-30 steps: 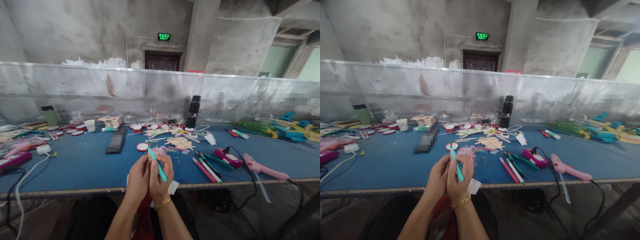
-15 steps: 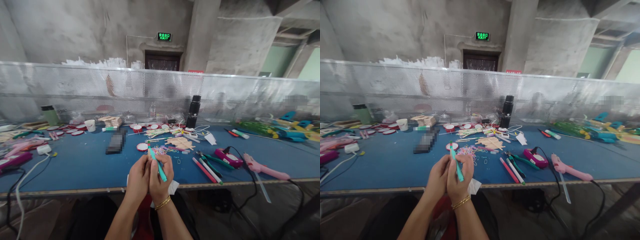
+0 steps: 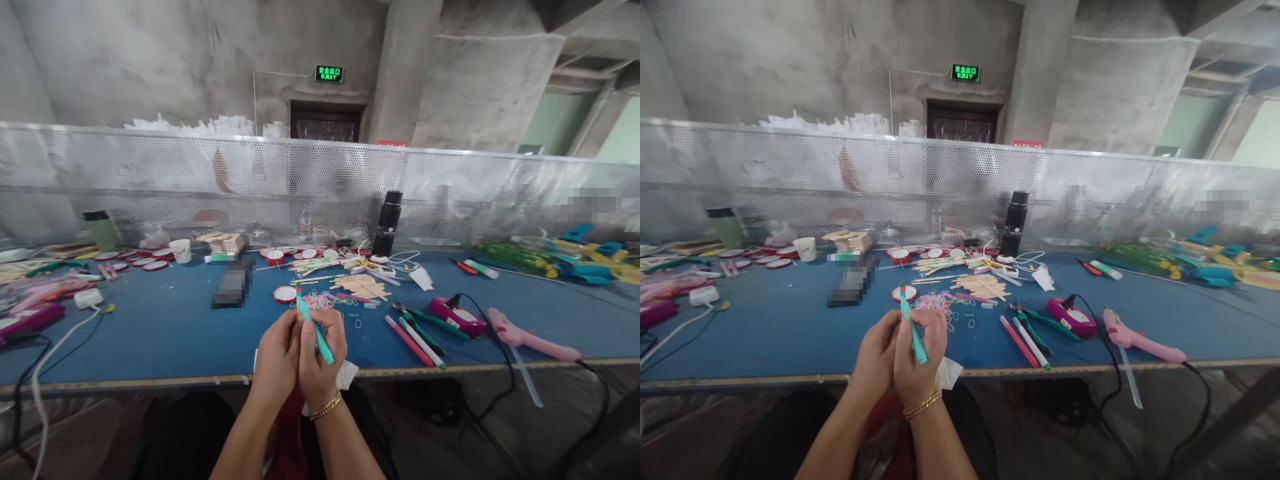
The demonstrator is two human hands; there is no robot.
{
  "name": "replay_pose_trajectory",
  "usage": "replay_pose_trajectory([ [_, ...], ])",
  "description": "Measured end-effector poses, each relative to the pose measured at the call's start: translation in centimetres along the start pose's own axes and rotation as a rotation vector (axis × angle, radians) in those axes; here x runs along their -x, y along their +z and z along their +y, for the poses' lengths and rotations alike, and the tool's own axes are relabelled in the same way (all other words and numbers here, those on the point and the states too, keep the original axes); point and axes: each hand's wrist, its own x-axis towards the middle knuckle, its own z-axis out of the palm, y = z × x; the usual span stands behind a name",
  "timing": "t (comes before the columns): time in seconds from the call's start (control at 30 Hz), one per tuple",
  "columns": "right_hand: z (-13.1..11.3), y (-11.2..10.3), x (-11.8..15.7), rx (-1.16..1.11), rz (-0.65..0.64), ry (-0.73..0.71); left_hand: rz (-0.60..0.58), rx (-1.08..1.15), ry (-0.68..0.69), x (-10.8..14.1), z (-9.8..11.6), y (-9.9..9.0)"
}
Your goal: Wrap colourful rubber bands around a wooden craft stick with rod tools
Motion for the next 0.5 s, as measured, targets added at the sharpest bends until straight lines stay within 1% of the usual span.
replay_pose_trajectory([
  [0.17,0.1,0.12,0.01,0.001,0.003,0.006,0.005,-0.017,0.0,-0.11,0.1,0.03],
  [0.37,0.07,0.07,-0.01,0.025,0.056,-0.003,0.017,-0.044,0.0,-0.15,0.3,0.1],
  [0.5,0.08,-0.02,0.01,0.014,0.026,-0.012,0.015,-0.026,0.012,-0.07,0.2,0.02],
])
